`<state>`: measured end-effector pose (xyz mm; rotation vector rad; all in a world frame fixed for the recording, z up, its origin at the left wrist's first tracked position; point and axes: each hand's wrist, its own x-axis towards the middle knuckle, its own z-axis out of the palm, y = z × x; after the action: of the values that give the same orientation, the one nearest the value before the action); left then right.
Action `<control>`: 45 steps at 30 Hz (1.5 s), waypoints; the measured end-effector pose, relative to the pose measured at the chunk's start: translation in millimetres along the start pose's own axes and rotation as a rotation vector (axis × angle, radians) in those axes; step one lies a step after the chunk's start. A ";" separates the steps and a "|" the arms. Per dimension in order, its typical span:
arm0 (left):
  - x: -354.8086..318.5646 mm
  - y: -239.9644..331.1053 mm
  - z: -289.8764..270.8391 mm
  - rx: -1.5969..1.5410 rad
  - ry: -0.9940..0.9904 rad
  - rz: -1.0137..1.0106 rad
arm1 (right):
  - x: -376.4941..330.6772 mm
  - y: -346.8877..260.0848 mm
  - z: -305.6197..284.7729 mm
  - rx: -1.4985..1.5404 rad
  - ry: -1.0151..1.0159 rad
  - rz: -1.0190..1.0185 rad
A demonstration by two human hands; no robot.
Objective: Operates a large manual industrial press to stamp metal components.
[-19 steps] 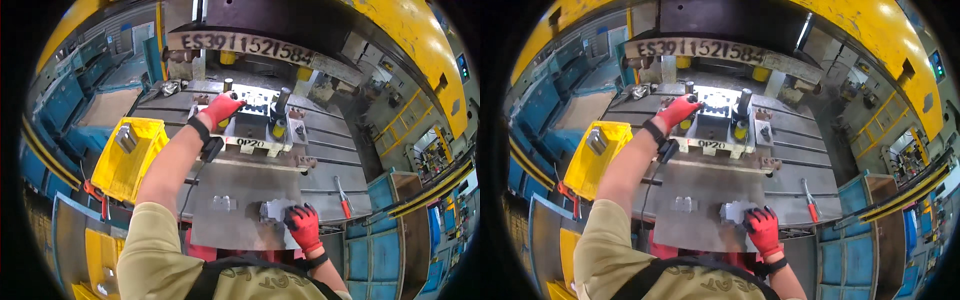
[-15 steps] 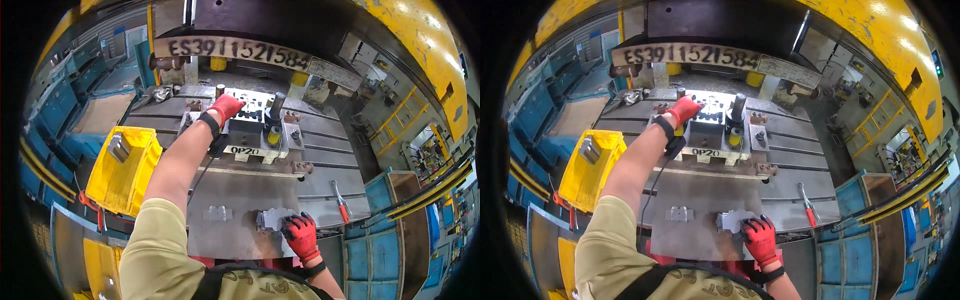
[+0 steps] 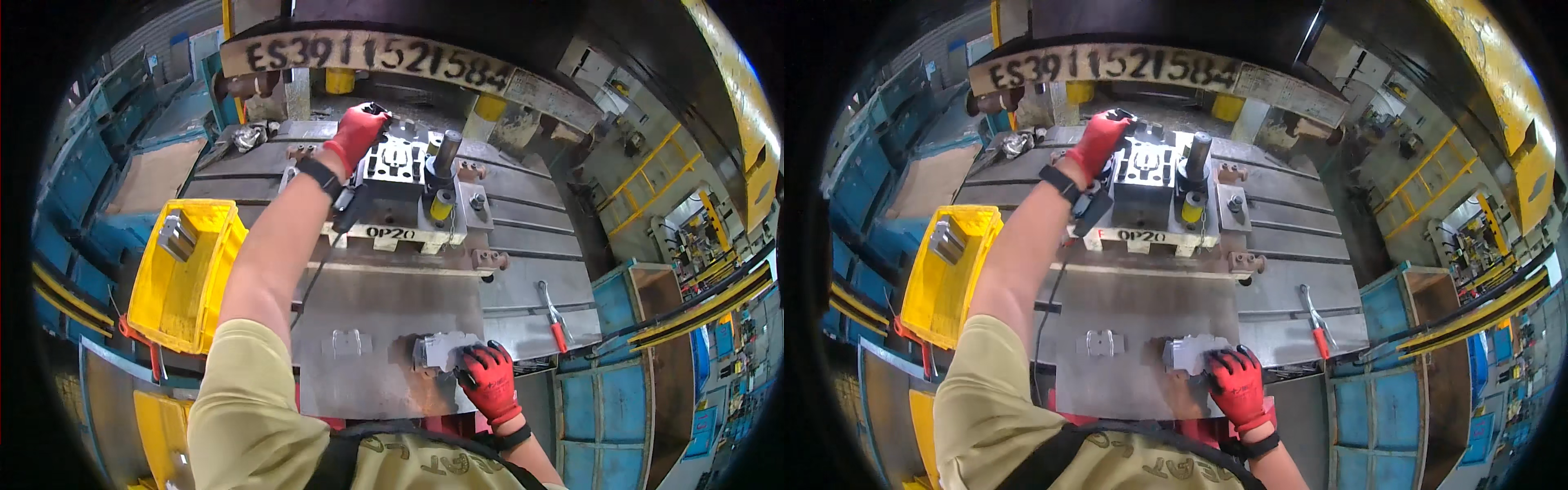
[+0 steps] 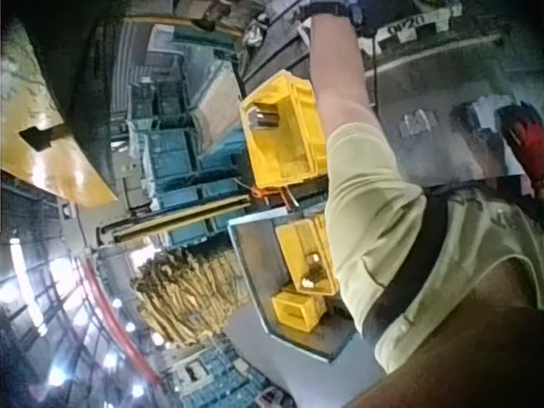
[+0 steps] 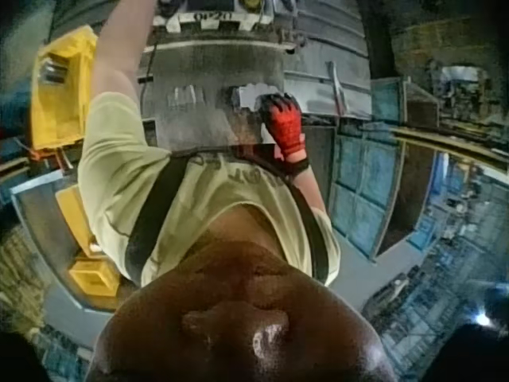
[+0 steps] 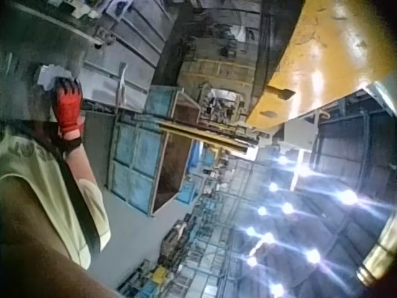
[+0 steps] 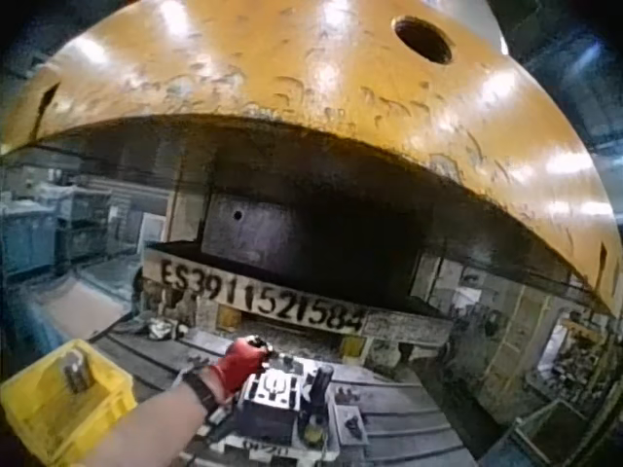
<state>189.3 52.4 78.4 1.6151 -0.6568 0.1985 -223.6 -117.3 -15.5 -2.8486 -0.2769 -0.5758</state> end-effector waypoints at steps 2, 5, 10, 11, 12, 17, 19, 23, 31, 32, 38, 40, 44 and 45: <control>-38.6 21.5 -5.1 -0.080 -0.072 -0.074 | 3.4 -1.4 0.8 -0.019 0.015 0.030; -109.6 49.5 -22.9 -0.099 -0.095 -0.280 | 3.9 1.7 2.2 -0.055 -0.107 0.010; -227.9 42.7 -46.2 -0.153 -0.152 -0.577 | 12.0 4.0 -3.8 -0.093 -0.076 -0.031; -247.5 41.6 -46.6 -0.147 -0.134 -0.623 | 14.0 6.3 -4.4 -0.119 -0.057 -0.051; -264.2 38.1 -45.6 -0.153 -0.091 -0.639 | 16.4 7.5 -3.7 -0.145 -0.032 -0.071; -315.6 26.6 -31.5 -0.105 0.012 -0.612 | 20.8 9.5 -0.4 -0.105 0.022 -0.103; -329.5 4.1 -29.3 -0.038 0.032 -0.587 | 23.0 6.3 0.0 -0.043 0.000 -0.095; -336.6 -1.4 -12.1 0.750 0.084 -0.369 | 26.5 9.9 -4.0 0.001 -0.092 -0.075; -342.6 -0.9 -18.9 0.980 -0.004 -0.206 | 47.0 20.5 -13.8 0.012 -0.093 -0.044; -343.7 -2.0 -21.5 0.957 0.019 -0.163 | 54.1 21.6 -18.3 0.037 -0.058 -0.052; -379.5 -3.3 -76.6 0.235 0.234 -0.469 | 146.7 31.1 -52.7 -0.045 0.242 -0.221; -386.6 39.6 -81.9 0.065 0.235 -0.584 | 189.8 41.7 -51.4 -0.055 0.284 -0.270; -457.5 35.8 -125.7 0.116 0.107 -0.656 | 268.2 53.5 -20.5 -0.050 0.287 -0.220; -468.6 33.2 -131.7 0.121 0.077 -0.738 | 282.6 54.8 -9.3 -0.055 0.283 -0.184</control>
<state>-179.6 316.4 -101.3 1.8505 0.0382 -0.2457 41.3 -132.7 96.5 -2.7614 -0.4808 -1.0258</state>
